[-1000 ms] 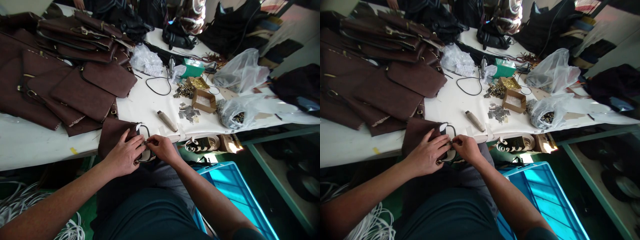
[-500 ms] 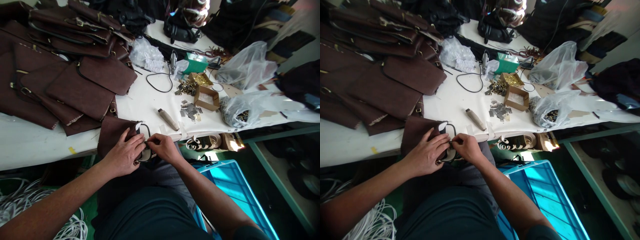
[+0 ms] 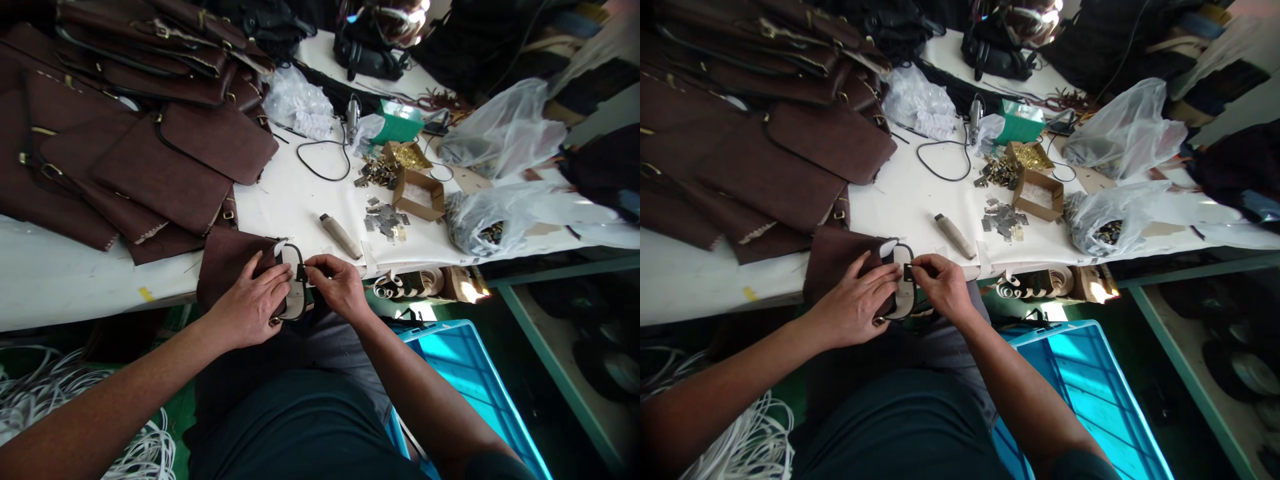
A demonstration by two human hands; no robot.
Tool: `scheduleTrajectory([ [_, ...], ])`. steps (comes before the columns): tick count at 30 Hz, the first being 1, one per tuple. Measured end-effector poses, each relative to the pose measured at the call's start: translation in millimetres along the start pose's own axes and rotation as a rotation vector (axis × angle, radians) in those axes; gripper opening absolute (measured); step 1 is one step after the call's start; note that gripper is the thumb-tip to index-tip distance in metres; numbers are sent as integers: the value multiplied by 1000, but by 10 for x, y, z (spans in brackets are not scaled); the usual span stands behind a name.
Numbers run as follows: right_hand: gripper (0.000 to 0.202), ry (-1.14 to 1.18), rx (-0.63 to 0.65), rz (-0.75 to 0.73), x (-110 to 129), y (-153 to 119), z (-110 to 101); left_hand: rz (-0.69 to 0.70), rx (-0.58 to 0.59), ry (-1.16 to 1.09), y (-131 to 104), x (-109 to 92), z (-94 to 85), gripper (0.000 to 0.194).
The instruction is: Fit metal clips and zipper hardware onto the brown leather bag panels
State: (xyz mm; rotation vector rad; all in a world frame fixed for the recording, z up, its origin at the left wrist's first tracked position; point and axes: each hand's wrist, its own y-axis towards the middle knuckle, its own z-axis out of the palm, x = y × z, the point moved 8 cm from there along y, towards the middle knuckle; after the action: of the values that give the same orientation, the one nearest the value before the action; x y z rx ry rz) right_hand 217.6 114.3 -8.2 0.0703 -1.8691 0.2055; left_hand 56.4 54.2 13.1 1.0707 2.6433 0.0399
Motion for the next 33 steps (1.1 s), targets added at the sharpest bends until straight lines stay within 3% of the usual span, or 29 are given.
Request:
scheduleTrajectory([
  [5,22,-43,195,144,-168,32,102,-2,5,-2,8,-2,-15,50],
  [15,15,-217,158,186,-123,49,164,5,9,-7,13,-4,-11,55],
  [25,13,-373,93,85,-102,48,155,13,-2,1,13,-9,-1,62],
  [33,10,-340,95,62,-125,-36,151,14,9,16,15,-15,-23,60],
])
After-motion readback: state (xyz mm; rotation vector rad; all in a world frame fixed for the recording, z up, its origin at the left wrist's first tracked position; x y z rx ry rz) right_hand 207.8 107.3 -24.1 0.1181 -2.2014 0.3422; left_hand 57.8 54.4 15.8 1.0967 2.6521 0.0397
